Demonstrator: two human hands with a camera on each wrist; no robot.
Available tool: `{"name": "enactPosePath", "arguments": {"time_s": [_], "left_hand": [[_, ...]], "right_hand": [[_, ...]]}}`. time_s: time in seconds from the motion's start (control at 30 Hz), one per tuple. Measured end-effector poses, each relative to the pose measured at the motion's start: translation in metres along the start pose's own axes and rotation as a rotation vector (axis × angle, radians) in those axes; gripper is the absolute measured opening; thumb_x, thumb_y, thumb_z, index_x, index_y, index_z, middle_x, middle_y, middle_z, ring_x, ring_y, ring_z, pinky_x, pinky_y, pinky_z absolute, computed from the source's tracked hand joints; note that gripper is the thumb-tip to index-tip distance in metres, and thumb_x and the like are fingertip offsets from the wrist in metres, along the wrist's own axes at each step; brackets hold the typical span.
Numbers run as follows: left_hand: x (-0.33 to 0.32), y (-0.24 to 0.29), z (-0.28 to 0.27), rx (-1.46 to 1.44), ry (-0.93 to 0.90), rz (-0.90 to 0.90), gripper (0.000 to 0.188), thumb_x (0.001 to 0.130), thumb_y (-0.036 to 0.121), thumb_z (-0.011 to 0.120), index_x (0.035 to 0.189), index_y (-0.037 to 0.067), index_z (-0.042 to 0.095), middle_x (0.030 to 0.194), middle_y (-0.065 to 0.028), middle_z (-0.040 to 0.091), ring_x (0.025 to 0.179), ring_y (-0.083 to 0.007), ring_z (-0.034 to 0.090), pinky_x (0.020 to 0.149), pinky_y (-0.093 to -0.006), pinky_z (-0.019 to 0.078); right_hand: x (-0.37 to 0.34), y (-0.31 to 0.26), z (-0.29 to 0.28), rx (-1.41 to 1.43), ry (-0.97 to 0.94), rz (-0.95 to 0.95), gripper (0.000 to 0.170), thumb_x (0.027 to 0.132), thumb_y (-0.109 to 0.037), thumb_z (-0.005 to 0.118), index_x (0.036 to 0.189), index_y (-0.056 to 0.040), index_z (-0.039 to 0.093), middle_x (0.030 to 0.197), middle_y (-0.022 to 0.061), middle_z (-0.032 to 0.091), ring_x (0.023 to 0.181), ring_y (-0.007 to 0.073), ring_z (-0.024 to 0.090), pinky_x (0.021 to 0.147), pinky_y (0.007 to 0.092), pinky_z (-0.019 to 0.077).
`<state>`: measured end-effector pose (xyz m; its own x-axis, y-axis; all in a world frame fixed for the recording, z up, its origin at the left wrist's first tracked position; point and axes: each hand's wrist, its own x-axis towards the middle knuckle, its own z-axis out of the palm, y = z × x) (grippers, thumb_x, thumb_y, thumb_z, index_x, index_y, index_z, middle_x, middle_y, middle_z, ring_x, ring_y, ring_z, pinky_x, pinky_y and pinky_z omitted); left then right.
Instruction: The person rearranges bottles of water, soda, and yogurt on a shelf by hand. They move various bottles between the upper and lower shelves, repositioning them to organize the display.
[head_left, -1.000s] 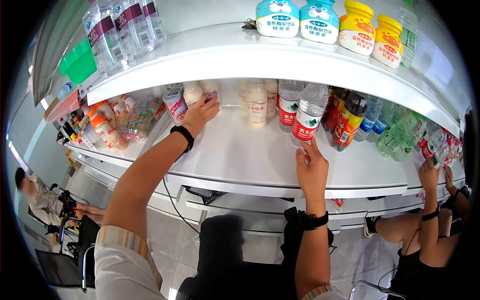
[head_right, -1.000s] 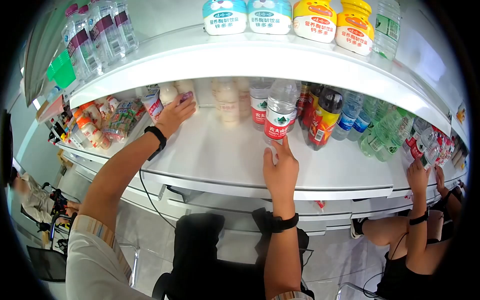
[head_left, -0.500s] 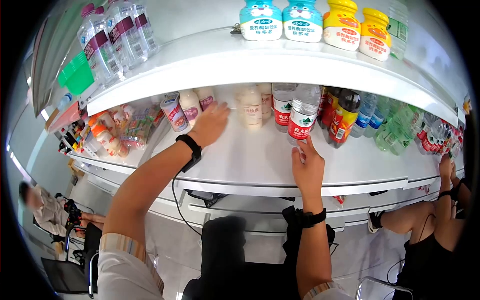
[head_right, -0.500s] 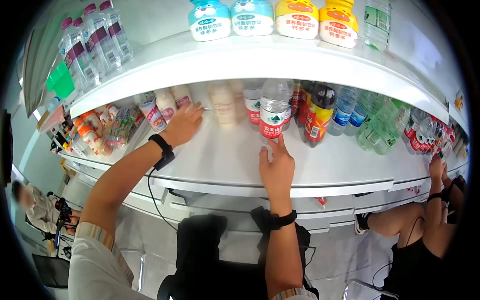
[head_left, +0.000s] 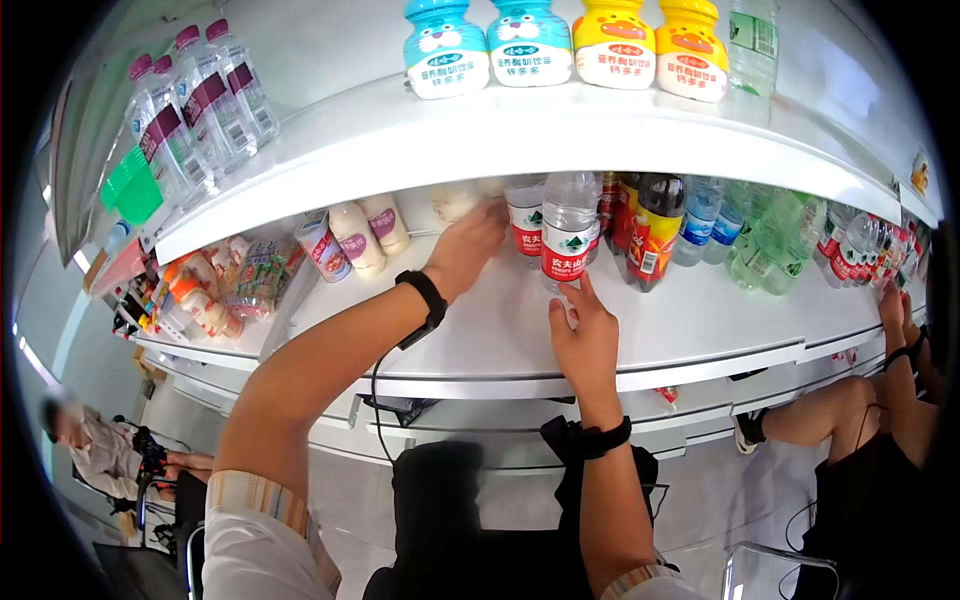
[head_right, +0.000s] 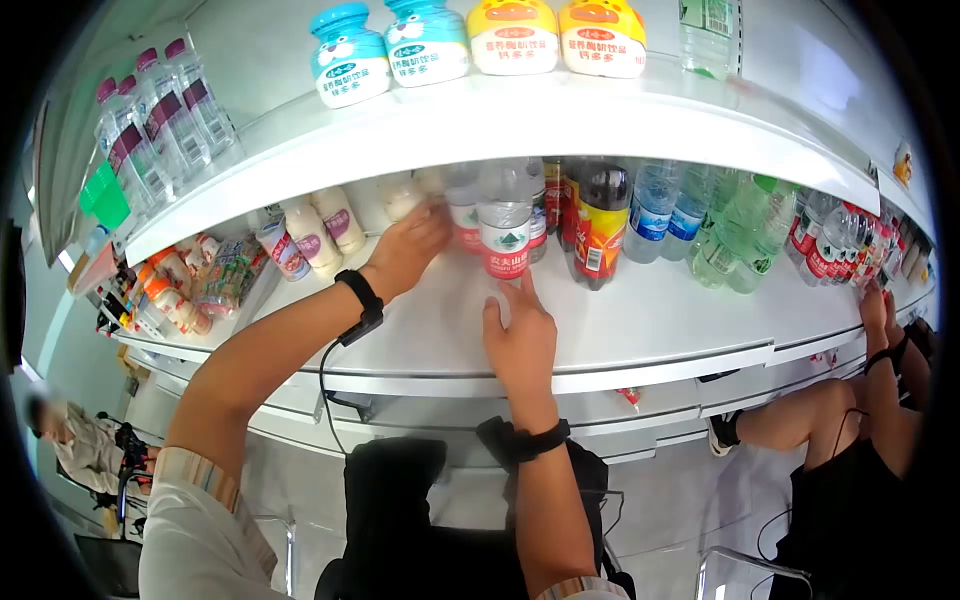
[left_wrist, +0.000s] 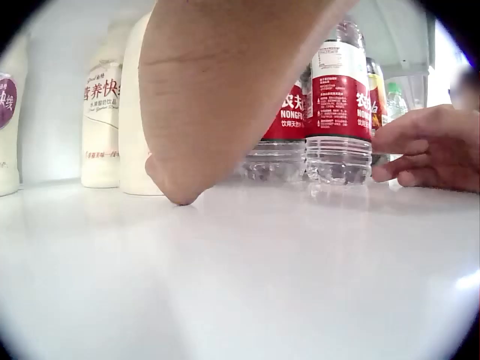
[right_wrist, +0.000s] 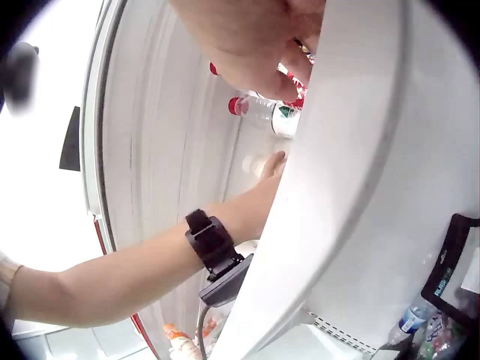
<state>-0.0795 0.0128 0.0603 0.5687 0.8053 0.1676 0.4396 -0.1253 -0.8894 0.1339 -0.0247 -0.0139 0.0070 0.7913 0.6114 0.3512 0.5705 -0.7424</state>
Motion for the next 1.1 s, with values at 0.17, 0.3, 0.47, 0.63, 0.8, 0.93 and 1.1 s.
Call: {"name": "enactPosePath", "arguments": {"time_s": [0.17, 0.3, 0.47, 0.63, 0.8, 0.93, 1.1], "left_hand": [[0.007, 0.007, -0.005, 0.139, -0.164, 0.061, 0.050, 0.091, 0.026, 0.050, 0.139, 0.016, 0.051, 0.144, 0.0002, 0.046, 0.142, -0.0211, 0.029, 0.123, -0.0471, 0.0031], [0.012, 0.013, -0.003, 0.254, -0.307, 0.071, 0.051, 0.093, 0.030, 0.048, 0.143, 0.019, 0.046, 0.149, 0.0015, 0.041, 0.145, -0.0207, 0.025, 0.122, -0.0502, 0.0001], [0.014, 0.016, -0.001, 0.349, -0.289, -0.018, 0.053, 0.094, 0.029, 0.048, 0.145, 0.019, 0.043, 0.151, 0.0005, 0.039, 0.145, -0.0220, 0.026, 0.121, -0.0512, 0.0023], [0.015, 0.012, -0.006, 0.276, -0.358, 0.047, 0.054, 0.093, 0.029, 0.048, 0.145, 0.018, 0.042, 0.151, 0.0000, 0.039, 0.145, -0.0229, 0.026, 0.121, -0.0515, 0.0064], [0.010, 0.009, 0.003, 0.294, -0.348, 0.038, 0.057, 0.092, 0.030, 0.050, 0.147, 0.018, 0.040, 0.152, 0.0005, 0.037, 0.145, -0.0227, 0.024, 0.120, -0.0501, 0.0073], [0.001, 0.005, 0.007, 0.256, -0.357, 0.056, 0.059, 0.092, 0.030, 0.050, 0.148, 0.019, 0.038, 0.153, 0.0009, 0.035, 0.147, -0.0223, 0.021, 0.120, -0.0491, 0.0061], [-0.008, 0.002, 0.011, 0.265, -0.357, 0.027, 0.059, 0.092, 0.030, 0.050, 0.149, 0.019, 0.037, 0.154, 0.0015, 0.034, 0.147, -0.0216, 0.020, 0.120, -0.0477, 0.0056]], "right_hand": [[0.000, -0.003, -0.001, 0.001, -0.015, 0.019, 0.028, 0.085, -0.014, 0.066, 0.108, 0.0014, 0.067, 0.129, 0.0259, 0.058, 0.086, 0.0328, 0.071, 0.076, 0.0348, 0.0567], [0.000, -0.001, 0.000, -0.003, -0.008, 0.014, 0.028, 0.085, -0.013, 0.066, 0.108, 0.0013, 0.068, 0.129, 0.0260, 0.058, 0.085, 0.0331, 0.071, 0.075, 0.0350, 0.0567], [0.000, -0.004, 0.000, -0.019, -0.016, 0.013, 0.028, 0.084, -0.013, 0.066, 0.109, 0.0012, 0.068, 0.128, 0.0259, 0.058, 0.084, 0.0322, 0.071, 0.075, 0.0344, 0.0565], [0.001, -0.004, -0.001, -0.047, -0.005, -0.016, 0.029, 0.085, -0.012, 0.066, 0.110, 0.0016, 0.067, 0.128, 0.0258, 0.059, 0.082, 0.0311, 0.070, 0.074, 0.0333, 0.0563], [0.001, -0.006, -0.003, -0.036, -0.042, 0.038, 0.029, 0.085, -0.012, 0.066, 0.111, 0.0025, 0.067, 0.128, 0.0257, 0.059, 0.081, 0.0296, 0.070, 0.074, 0.0329, 0.0561], [0.000, -0.003, 0.001, 0.002, 0.015, -0.012, 0.026, 0.082, -0.012, 0.065, 0.106, -0.0012, 0.068, 0.125, 0.0289, 0.058, 0.066, 0.0358, 0.066, 0.067, 0.0391, 0.0536], [0.000, -0.002, 0.001, -0.008, 0.021, -0.012, 0.026, 0.082, -0.012, 0.065, 0.105, -0.0006, 0.068, 0.125, 0.0291, 0.058, 0.065, 0.0345, 0.067, 0.066, 0.0381, 0.0536]]}}
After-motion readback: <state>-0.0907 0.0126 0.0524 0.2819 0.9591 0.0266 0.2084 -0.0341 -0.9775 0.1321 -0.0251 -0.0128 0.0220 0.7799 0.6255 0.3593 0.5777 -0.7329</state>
